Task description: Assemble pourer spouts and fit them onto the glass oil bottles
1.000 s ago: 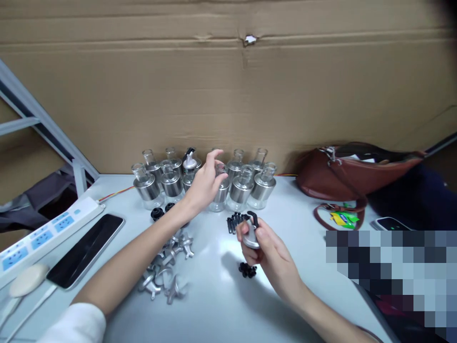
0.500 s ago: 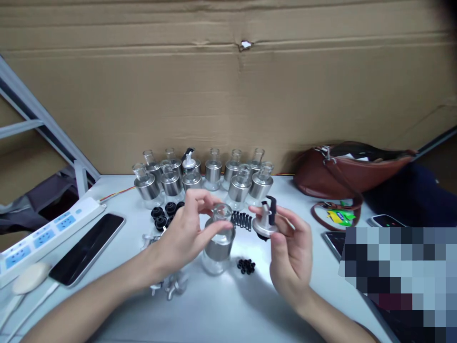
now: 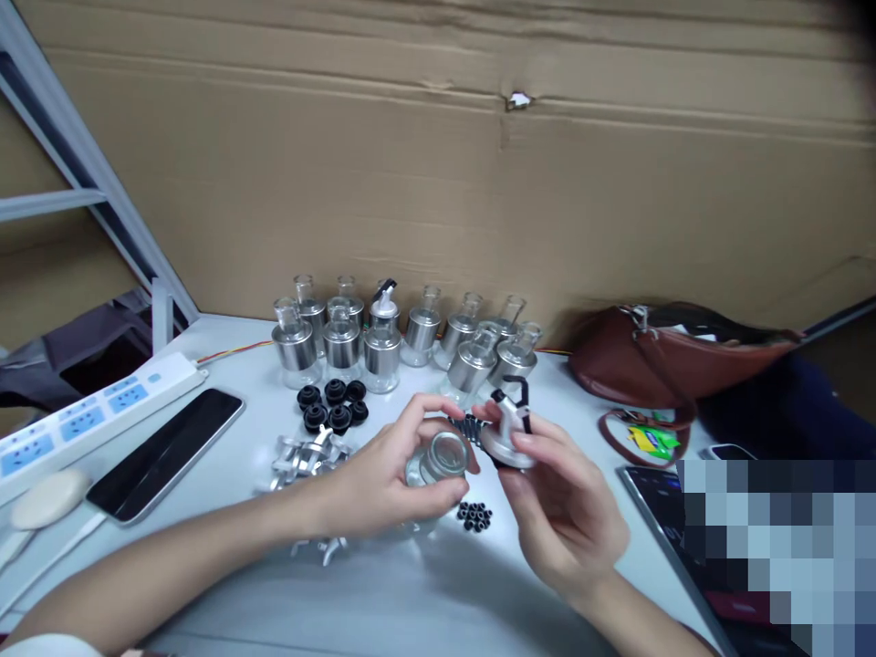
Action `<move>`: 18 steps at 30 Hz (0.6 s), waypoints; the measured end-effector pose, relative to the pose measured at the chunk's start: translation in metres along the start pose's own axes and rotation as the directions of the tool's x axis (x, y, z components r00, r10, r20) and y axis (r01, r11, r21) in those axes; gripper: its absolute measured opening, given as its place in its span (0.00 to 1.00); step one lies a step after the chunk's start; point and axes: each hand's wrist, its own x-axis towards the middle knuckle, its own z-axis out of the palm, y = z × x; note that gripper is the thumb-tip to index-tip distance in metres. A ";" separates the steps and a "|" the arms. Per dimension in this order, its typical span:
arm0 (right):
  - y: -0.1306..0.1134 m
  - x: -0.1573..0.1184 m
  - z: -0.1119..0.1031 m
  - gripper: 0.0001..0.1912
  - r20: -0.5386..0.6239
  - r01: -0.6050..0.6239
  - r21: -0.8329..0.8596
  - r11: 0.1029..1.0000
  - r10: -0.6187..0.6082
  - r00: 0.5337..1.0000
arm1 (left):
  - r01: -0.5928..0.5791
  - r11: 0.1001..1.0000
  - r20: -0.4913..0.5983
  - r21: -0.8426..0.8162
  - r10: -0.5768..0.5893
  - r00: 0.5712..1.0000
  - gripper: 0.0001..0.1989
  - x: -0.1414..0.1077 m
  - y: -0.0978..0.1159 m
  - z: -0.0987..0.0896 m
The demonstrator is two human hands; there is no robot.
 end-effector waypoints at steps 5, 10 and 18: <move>0.001 0.011 0.009 0.29 0.059 0.024 -0.004 1.000 -0.024 0.998 | -0.178 0.980 -0.047 -0.093 0.175 0.984 0.28 -0.003 -0.014 0.005; 0.005 0.009 0.015 0.31 0.122 0.017 -0.019 1.000 -0.014 0.992 | -0.263 0.964 -0.030 -0.044 0.262 0.965 0.29 -0.003 -0.019 0.005; 0.002 0.012 0.004 0.30 0.263 0.147 -0.146 0.978 -0.105 0.959 | -0.254 0.963 -0.048 0.087 0.258 0.965 0.25 -0.005 -0.018 0.000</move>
